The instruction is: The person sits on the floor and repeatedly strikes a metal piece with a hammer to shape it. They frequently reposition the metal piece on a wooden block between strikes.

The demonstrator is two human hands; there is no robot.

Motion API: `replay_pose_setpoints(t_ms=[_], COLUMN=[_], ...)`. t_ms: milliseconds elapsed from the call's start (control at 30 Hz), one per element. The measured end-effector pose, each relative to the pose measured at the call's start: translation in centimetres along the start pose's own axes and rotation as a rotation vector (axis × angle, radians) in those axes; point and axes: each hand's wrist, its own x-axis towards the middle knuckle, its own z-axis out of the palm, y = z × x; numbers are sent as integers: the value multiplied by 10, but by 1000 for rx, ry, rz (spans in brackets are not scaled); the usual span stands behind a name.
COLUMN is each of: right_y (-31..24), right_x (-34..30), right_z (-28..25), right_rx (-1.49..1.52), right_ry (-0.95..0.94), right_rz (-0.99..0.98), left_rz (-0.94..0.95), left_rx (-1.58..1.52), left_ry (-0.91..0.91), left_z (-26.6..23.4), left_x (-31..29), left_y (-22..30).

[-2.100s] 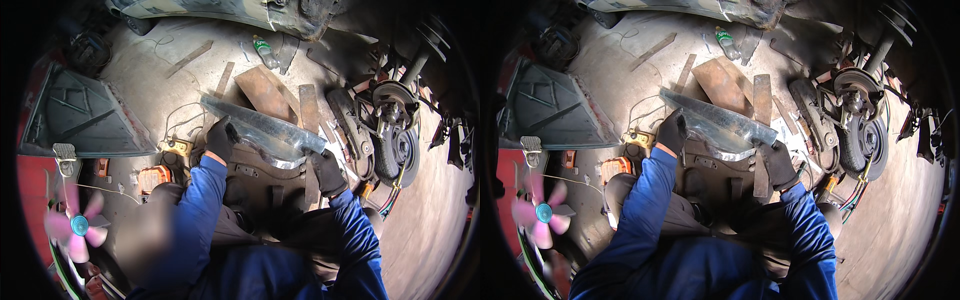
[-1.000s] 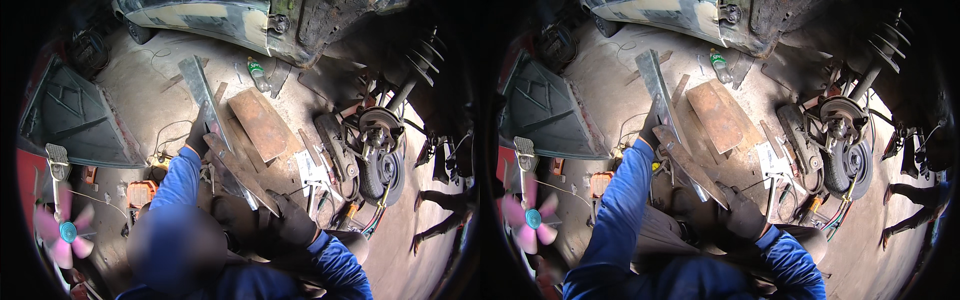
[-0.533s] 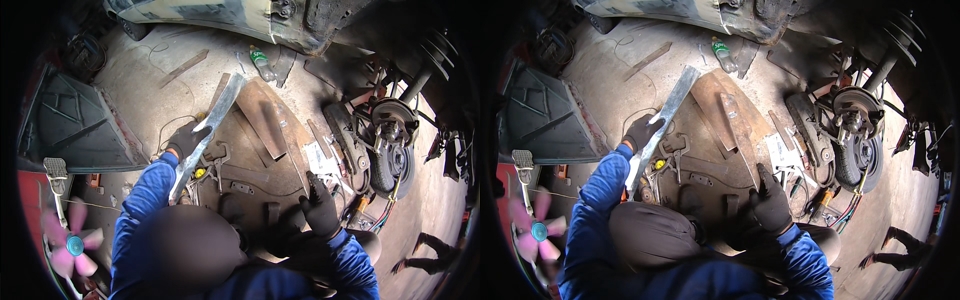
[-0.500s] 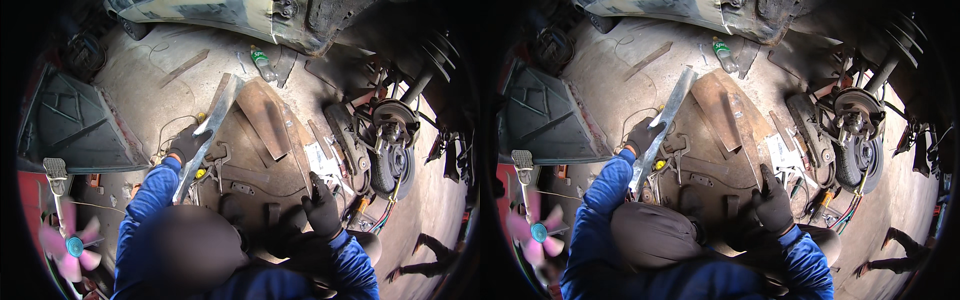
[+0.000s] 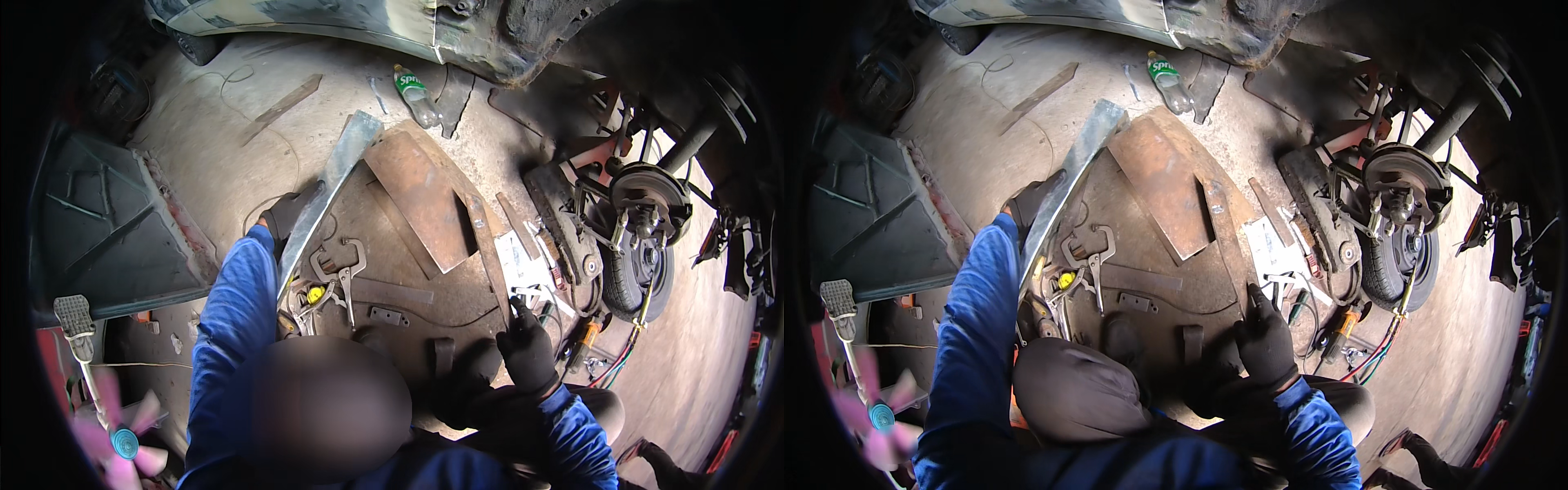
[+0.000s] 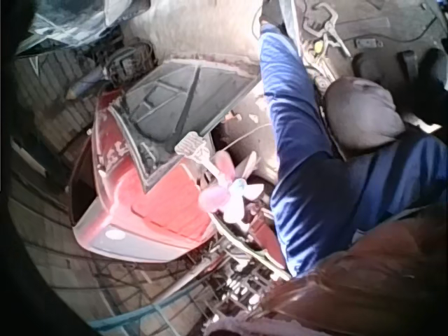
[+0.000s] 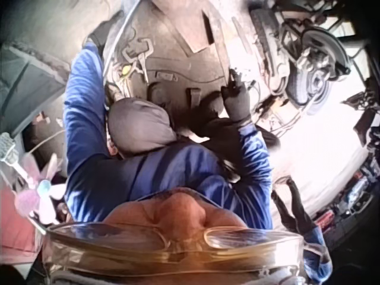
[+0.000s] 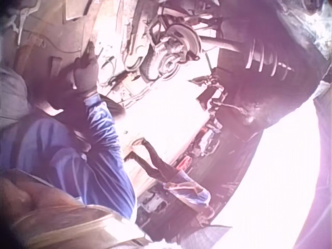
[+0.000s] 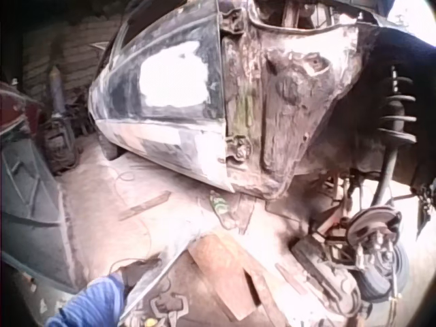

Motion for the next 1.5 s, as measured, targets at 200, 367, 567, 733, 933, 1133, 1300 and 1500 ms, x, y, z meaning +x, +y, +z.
replay_pose_setpoints(t_ms=[200,367,567,733,933,1133,1300,1500], right_y=[0,-23,-80,-134,-158,-198,-236,-189], right_x=[17,35,75,144,247,253,249,274], right_z=[0,-10,-20,-1,61,58,32,56], right_rx=[-34,-163,-264,-169,-426,-551,-127,-743], right_ry=[6,24,80,169,106,-5,282,-155], right_rz=[-117,-215,-393,-658,-768,-700,-1040,-795], left_rz=[-119,-72,-39,34,-29,-83,-53,-63], left_rx=[-265,-153,-233,-267,-272,-213,-245,-178], left_ry=[-313,-109,-58,-47,-76,-124,-113,-129], left_z=[-31,-32,-18,-9,-15,-15,-17,-27], left_x=[27,4,-5,-8,-10,-2,-2,-8], left_y=[-14,10,12,10,17,15,15,23])
